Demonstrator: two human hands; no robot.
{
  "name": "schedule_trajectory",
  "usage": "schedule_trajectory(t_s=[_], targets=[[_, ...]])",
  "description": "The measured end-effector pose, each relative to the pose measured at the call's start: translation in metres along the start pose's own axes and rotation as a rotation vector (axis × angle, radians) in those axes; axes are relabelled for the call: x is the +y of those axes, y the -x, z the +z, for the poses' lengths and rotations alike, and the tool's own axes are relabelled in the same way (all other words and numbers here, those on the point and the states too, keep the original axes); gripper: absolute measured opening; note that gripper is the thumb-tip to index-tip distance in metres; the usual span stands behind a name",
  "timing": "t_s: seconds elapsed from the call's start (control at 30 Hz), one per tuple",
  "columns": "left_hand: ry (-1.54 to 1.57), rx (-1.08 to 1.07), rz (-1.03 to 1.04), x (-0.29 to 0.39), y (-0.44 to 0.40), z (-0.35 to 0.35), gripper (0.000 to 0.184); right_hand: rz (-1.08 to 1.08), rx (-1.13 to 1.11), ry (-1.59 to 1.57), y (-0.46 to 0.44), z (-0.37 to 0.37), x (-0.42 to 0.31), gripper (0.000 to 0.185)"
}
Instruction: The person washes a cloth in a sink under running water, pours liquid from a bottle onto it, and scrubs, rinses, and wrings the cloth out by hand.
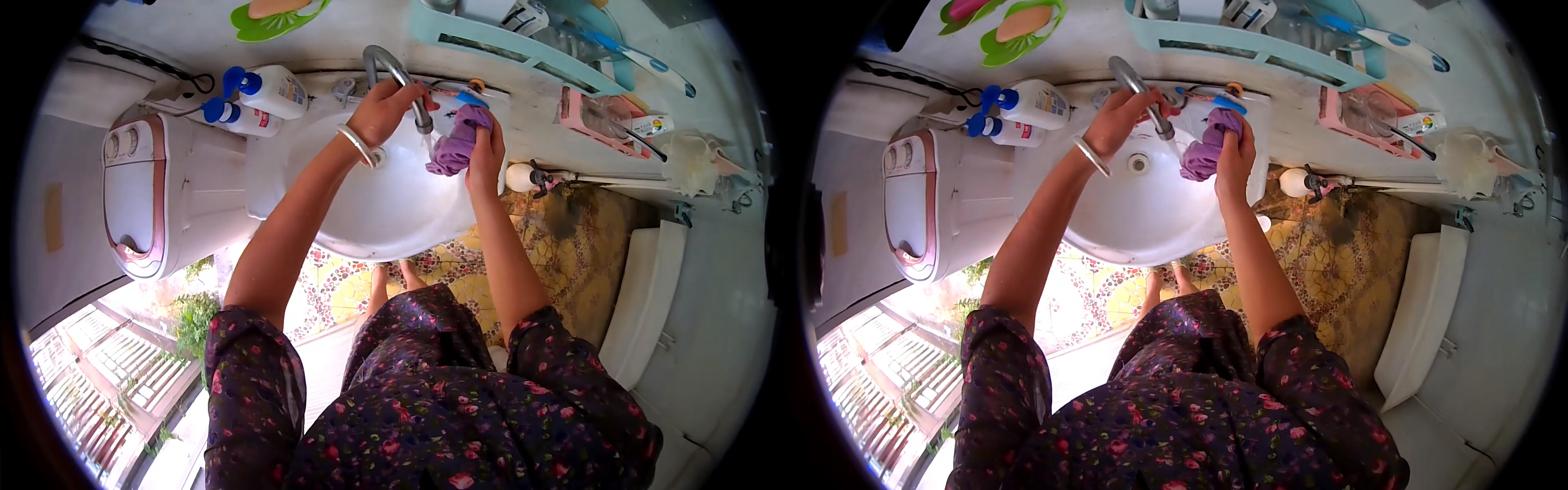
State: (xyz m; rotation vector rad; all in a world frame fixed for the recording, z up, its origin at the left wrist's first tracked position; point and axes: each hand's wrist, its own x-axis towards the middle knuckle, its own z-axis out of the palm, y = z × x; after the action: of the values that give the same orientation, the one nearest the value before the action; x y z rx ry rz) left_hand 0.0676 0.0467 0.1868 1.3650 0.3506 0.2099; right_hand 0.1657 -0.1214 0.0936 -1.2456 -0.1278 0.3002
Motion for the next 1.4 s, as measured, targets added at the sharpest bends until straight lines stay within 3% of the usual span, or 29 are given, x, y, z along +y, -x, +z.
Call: schedule_trajectory(t_s=[0.1,0.2,0.3,0.4,0.43,0.5,0.7,0.73,0.8,0.83,0.93,1.0,1.13,1.23,1.3,1.4], targets=[[-0.302,-0.106,-0.098,0.015,0.028,-0.035,0.026,0.154,-0.086,0.066,0.027,0.000,0.017,0.033],[-0.713,-0.182,-0.081,0.040,0.039,-0.076,0.026,0.178,-0.242,0.204,0.057,0.013,0.038,0.035],[-1.396,0.011,-0.016,0.078,0.048,-0.080,0.026,0.152,-0.408,0.209,0.081,0.042,0.052,0.033],[-1.790,0.254,0.073,0.069,0.041,-0.094,0.020,0.100,-0.483,0.220,0.087,0.074,0.073,0.032],[-1.791,0.257,0.069,0.061,0.038,-0.101,0.020,0.106,-0.506,0.243,0.086,0.082,0.080,0.032],[-1.790,0.517,0.598,0.050,0.032,-0.114,0.025,0.019,-0.502,0.365,0.080,0.102,0.091,0.032],[-1.864,0.663,0.788,0.074,0.045,-0.129,0.047,-0.333,-0.453,0.584,0.062,0.158,0.096,0.032],[-1.873,0.669,0.774,0.076,0.058,-0.129,0.047,-0.398,-0.438,0.625,0.060,0.165,0.101,0.031],[-1.621,0.970,0.719,0.082,0.078,-0.137,0.062,-0.389,-0.501,0.621,0.053,0.175,0.108,0.035],[-1.653,0.981,0.620,0.074,0.086,-0.151,0.076,-0.479,-0.449,0.728,0.053,0.180,0.110,0.038],[-1.496,0.816,0.489,0.051,0.084,-0.175,0.080,-0.559,-0.444,0.925,0.063,0.184,0.124,0.044],[-1.493,0.774,0.394,0.049,0.075,-0.172,0.076,-0.555,-0.514,1.103,0.069,0.189,0.138,0.048],[-1.533,0.681,0.490,0.040,0.057,-0.191,0.055,-0.479,-0.570,1.211,0.068,0.193,0.140,0.043],[-1.608,0.621,0.534,0.040,0.058,-0.200,0.046,-0.465,-0.624,1.123,0.055,0.192,0.140,0.039],[-1.485,0.522,0.503,0.048,0.064,-0.190,0.040,-0.442,-0.623,1.105,0.054,0.190,0.139,0.038],[-1.384,0.540,0.474,0.046,0.062,-0.191,0.039,-0.415,-0.611,1.100,0.054,0.191,0.140,0.038]])
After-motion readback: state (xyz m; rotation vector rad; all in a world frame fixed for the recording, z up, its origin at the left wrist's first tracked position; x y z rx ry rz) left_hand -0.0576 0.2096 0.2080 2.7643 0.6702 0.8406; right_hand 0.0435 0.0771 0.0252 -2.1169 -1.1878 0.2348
